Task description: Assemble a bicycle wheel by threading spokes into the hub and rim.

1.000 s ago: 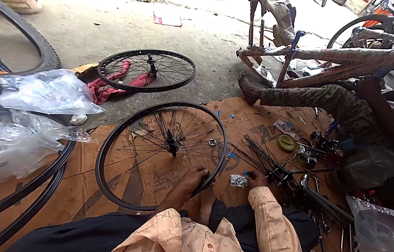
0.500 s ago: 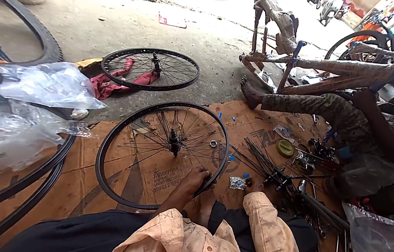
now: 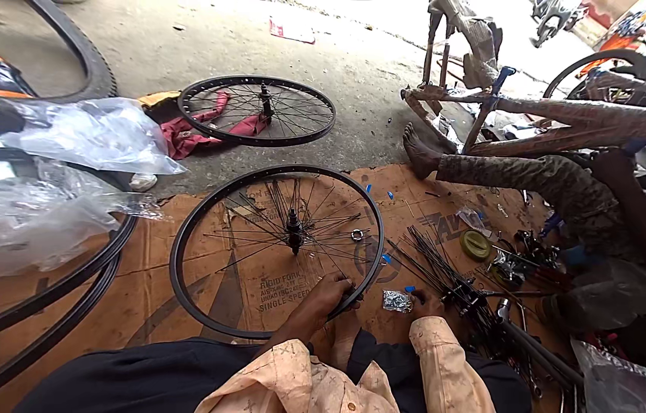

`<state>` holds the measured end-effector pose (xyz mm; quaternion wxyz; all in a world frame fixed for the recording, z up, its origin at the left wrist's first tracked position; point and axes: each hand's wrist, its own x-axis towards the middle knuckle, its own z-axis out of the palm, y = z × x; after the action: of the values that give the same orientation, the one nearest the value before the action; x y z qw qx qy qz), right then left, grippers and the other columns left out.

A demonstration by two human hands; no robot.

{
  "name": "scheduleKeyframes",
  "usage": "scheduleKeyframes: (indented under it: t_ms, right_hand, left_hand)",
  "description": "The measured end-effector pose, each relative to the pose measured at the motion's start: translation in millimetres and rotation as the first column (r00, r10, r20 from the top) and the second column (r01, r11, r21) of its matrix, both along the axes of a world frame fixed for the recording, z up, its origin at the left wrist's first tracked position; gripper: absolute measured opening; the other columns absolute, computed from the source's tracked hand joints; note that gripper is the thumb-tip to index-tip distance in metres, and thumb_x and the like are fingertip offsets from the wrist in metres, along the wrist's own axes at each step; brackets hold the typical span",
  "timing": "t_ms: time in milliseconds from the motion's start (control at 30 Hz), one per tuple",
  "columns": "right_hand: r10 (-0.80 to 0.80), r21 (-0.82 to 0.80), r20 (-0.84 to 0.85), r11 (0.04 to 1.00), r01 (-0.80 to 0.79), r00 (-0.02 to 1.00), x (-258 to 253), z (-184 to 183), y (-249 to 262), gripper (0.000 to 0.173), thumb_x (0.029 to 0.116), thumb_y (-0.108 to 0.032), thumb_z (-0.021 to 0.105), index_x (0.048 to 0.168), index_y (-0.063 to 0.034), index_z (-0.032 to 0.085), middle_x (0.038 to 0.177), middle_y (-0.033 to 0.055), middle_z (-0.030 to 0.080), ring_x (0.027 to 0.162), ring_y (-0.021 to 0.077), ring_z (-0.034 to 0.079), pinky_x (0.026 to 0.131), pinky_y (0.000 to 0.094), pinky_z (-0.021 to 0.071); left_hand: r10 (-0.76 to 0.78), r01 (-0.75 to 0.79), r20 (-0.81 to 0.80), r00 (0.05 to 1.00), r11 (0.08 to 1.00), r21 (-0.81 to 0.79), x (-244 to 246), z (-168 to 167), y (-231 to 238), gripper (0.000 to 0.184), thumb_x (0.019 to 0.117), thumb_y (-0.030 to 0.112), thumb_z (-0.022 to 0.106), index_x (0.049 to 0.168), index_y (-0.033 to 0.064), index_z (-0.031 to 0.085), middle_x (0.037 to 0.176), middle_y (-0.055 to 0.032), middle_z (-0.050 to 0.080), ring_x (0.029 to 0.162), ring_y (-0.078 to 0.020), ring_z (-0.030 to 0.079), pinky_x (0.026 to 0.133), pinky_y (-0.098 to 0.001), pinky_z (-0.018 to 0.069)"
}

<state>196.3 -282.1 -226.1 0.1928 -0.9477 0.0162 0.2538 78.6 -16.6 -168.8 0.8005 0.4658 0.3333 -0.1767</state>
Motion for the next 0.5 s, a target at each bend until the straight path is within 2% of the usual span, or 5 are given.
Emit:
scheduleKeyframes:
  t_ms: [33, 100, 167, 300, 500]
  right_hand:
    - [-0.057, 0.164, 0.045, 0.985, 0.049, 0.997, -2.9, -0.3, 2.8, 0.024, 0.102, -0.017, 0.061, 0.119, -0.0066, 0.073, 0.112, 0.0139, 0.074, 0.104, 0.0258, 0.07, 0.098, 0.0458, 0.0534]
    - [-0.179, 0.502, -0.002, 0.85, 0.156, 0.984, -16.5, 6.0, 19.3, 0.017, 0.1025, -0.011, 0.061, 0.108, -0.0001, 0.073, 0.089, 0.011, 0.072, 0.074, 0.0176, 0.069, 0.073, 0.0362, 0.0598]
    - [-0.184, 0.696, -0.14, 0.681, 0.229, 0.973, -36.7, 22.6, 40.1, 0.016, 0.1035, -0.007, 0.058, 0.107, 0.0046, 0.069, 0.08, 0.0088, 0.069, 0.066, 0.0136, 0.066, 0.065, 0.0301, 0.0583]
    - [-0.163, 0.835, -0.178, 0.496, 0.237, 0.97, -74.5, 27.8, 64.6, 0.016, 0.101, -0.003, 0.06, 0.109, 0.0072, 0.069, 0.085, 0.0109, 0.072, 0.071, 0.0147, 0.07, 0.068, 0.03, 0.0613]
    - [-0.292, 0.863, -0.085, 0.456, 0.217, 0.953, -78.8, 25.9, 80.9, 0.017, 0.0959, 0.003, 0.064, 0.111, 0.0088, 0.069, 0.092, 0.0154, 0.073, 0.079, 0.0177, 0.072, 0.078, 0.0315, 0.0624]
  left_hand:
    - [-0.001, 0.001, 0.001, 1.0, 1.0, 0.003, 0.2, 0.1, 0.1, 0.022, 0.111, 0.014, 0.042, 0.116, -0.0024, 0.055, 0.093, -0.0174, 0.071, 0.075, -0.0241, 0.073, 0.069, -0.0335, 0.0613]
    - [0.003, -0.003, 0.002, 1.0, 1.0, 0.001, 0.4, -0.9, 0.2, 0.021, 0.111, 0.014, 0.042, 0.116, -0.0025, 0.054, 0.093, -0.0173, 0.071, 0.075, -0.024, 0.073, 0.07, -0.0334, 0.0616]
    - [0.008, -0.008, -0.002, 1.0, 1.0, -0.004, 2.2, -1.7, -0.7, 0.021, 0.1109, 0.015, 0.042, 0.116, -0.0022, 0.054, 0.094, -0.0176, 0.071, 0.075, -0.0238, 0.073, 0.07, -0.0328, 0.0612]
    - [0.012, -0.013, 0.004, 1.0, 1.0, 0.024, 13.2, -13.0, -7.1, 0.021, 0.1108, 0.014, 0.043, 0.116, -0.0027, 0.054, 0.097, -0.0186, 0.072, 0.076, -0.0246, 0.073, 0.07, -0.0332, 0.0609]
    - [0.079, -0.079, 0.002, 0.997, 0.996, 0.044, 35.1, -12.3, -19.4, 0.021, 0.1106, 0.012, 0.042, 0.116, -0.0045, 0.054, 0.091, -0.0178, 0.071, 0.071, -0.0221, 0.072, 0.065, -0.0309, 0.0598]
